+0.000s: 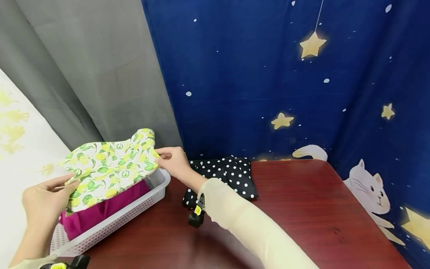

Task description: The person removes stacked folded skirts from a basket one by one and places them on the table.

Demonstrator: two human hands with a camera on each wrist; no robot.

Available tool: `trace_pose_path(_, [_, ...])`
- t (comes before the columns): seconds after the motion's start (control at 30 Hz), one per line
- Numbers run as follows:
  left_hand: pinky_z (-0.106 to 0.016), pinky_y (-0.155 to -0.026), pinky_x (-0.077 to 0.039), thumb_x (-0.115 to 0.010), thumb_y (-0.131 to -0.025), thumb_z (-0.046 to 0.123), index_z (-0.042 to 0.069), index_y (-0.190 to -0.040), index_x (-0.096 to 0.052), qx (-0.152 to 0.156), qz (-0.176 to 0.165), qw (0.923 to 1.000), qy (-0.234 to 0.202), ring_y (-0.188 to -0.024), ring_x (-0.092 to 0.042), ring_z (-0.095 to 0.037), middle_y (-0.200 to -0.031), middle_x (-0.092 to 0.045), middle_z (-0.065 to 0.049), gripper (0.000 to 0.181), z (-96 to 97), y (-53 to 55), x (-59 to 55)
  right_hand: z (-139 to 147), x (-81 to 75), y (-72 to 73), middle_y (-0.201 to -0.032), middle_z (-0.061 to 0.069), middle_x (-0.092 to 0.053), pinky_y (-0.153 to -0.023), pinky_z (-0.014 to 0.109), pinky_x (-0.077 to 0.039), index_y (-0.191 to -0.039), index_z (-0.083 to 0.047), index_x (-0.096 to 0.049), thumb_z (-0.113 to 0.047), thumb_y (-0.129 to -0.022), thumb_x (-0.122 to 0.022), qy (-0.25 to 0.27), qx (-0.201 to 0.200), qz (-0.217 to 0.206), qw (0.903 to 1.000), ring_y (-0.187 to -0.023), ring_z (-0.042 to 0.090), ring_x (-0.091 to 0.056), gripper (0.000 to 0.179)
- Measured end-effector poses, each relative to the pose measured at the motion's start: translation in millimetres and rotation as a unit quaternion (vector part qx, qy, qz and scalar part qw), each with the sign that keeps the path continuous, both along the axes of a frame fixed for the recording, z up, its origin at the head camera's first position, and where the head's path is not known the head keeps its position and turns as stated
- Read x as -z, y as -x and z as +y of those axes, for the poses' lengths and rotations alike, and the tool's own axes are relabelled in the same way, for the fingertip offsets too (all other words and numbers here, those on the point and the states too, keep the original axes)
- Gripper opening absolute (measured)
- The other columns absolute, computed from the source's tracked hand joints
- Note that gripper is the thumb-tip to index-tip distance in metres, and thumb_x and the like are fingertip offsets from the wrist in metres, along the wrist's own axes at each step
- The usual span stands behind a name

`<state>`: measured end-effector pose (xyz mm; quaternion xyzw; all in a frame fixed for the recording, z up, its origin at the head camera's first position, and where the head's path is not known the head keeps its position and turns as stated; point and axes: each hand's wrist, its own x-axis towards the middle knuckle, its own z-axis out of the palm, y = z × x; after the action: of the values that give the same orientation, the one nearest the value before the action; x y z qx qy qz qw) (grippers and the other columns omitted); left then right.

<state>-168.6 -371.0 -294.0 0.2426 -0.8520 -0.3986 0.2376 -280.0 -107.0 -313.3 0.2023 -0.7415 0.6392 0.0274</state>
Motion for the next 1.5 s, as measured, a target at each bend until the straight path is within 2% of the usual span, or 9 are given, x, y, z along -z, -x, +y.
trace_pose_path(0.23, [-0.010,-0.046,-0.037,-0.072,-0.077,0.016,0.034,-0.078,-0.074,0.030,0.049,0.9980,-0.024,-0.052,-0.050,0.012,-0.053,-0.053,0.028,0.018,24.4,3.8,-3.9,33.2,-1.1,-3.9,-0.071,0.006,-0.067,-0.050,0.020,-0.048,-0.104,-0.002,-0.069,0.000,-0.080,-0.067,0.024,-0.013,0.017,0.9995,-0.058,0.016,-0.063,0.024])
trace_pose_path(0.4, [-0.012,-0.047,-0.038,-0.073,-0.078,0.021,0.035,-0.084,-0.074,0.057,0.037,0.9967,-0.044,-0.055,-0.051,0.010,-0.056,-0.055,0.027,0.016,42.2,5.0,-5.6,59.5,-4.3,-9.2,-0.072,0.010,-0.067,-0.053,0.022,-0.050,-0.104,0.000,-0.068,0.002,-0.080,-0.066,0.033,-0.018,0.037,0.9986,-0.064,0.028,-0.064,0.025])
trace_pose_path(0.6, [-0.013,-0.048,-0.041,-0.076,-0.075,0.021,0.030,-0.090,-0.075,0.074,0.032,0.9909,-0.108,-0.060,-0.052,0.005,-0.060,-0.058,0.022,0.018,65.7,9.5,-3.6,93.0,-7.2,-19.8,-0.074,0.014,-0.066,-0.054,0.022,-0.049,-0.105,0.003,-0.067,0.003,-0.079,-0.066,0.040,-0.014,0.066,0.9969,-0.058,0.018,-0.060,0.026])
trace_pose_path(0.73, [-0.015,-0.046,-0.041,-0.075,-0.076,0.020,0.028,-0.093,-0.074,0.086,0.042,0.9912,-0.092,-0.056,-0.053,0.004,-0.059,-0.058,0.020,0.019,83.7,12.3,-0.9,113.5,-5.1,-27.1,-0.076,0.020,-0.066,-0.052,0.021,-0.047,-0.107,0.007,-0.065,0.004,-0.079,-0.065,0.042,-0.015,0.073,0.9964,-0.056,0.018,-0.059,0.028])
trace_pose_path(0.9, [-0.015,-0.046,-0.041,-0.075,-0.076,0.018,0.026,-0.095,-0.074,0.100,0.050,0.9905,-0.080,-0.053,-0.053,0.002,-0.058,-0.057,0.017,0.020,107.8,13.7,0.8,139.1,-3.2,-37.6,-0.078,0.024,-0.065,-0.053,0.021,-0.047,-0.109,0.010,-0.062,0.005,-0.080,-0.064,0.044,-0.013,0.076,0.9961,-0.063,0.036,-0.059,0.029])
trace_pose_path(0.97, [-0.015,-0.046,-0.041,-0.075,-0.076,0.016,0.024,-0.095,-0.074,0.106,0.055,0.9894,-0.081,-0.052,-0.052,0.002,-0.058,-0.057,0.016,0.021,116.8,14.2,0.4,148.9,-3.4,-42.4,-0.079,0.023,-0.065,-0.056,0.022,-0.048,-0.109,0.010,-0.062,0.005,-0.080,-0.064,0.041,-0.009,0.082,0.9957,-0.064,0.034,-0.060,0.030])
trace_pose_path(1.2, [-0.017,-0.042,-0.042,-0.075,-0.075,0.010,0.015,-0.098,-0.074,0.127,0.068,0.9849,-0.096,-0.048,-0.051,-0.002,-0.058,-0.058,0.011,0.024,143.7,11.0,3.4,175.8,3.3,-56.5,-0.077,0.020,-0.065,-0.056,0.023,-0.048,-0.108,0.010,-0.062,0.005,-0.080,-0.064,0.043,0.004,0.110,0.9930,-0.059,0.010,-0.058,0.029])
trace_pose_path(1.37, [-0.016,-0.045,-0.042,-0.076,-0.075,0.014,0.011,-0.100,-0.073,0.132,0.068,0.9854,-0.084,-0.053,-0.051,-0.002,-0.061,-0.059,0.010,0.026,161.3,10.0,9.1,192.8,9.4,-66.0,-0.077,0.022,-0.065,-0.056,0.023,-0.049,-0.106,0.013,-0.062,0.006,-0.079,-0.064,0.056,0.020,0.115,0.9916,-0.059,0.010,-0.059,0.028])
trace_pose_path(1.5, [-0.016,-0.046,-0.043,-0.076,-0.074,0.011,0.005,-0.100,-0.072,0.143,0.075,0.9829,-0.089,-0.055,-0.052,-0.002,-0.060,-0.059,0.009,0.028,174.8,11.5,17.1,206.8,15.2,-74.6,-0.079,0.021,-0.065,-0.058,0.026,-0.052,-0.107,0.013,-0.062,0.005,-0.080,-0.064,0.061,0.031,0.096,0.9930,-0.061,0.018,-0.061,0.028])
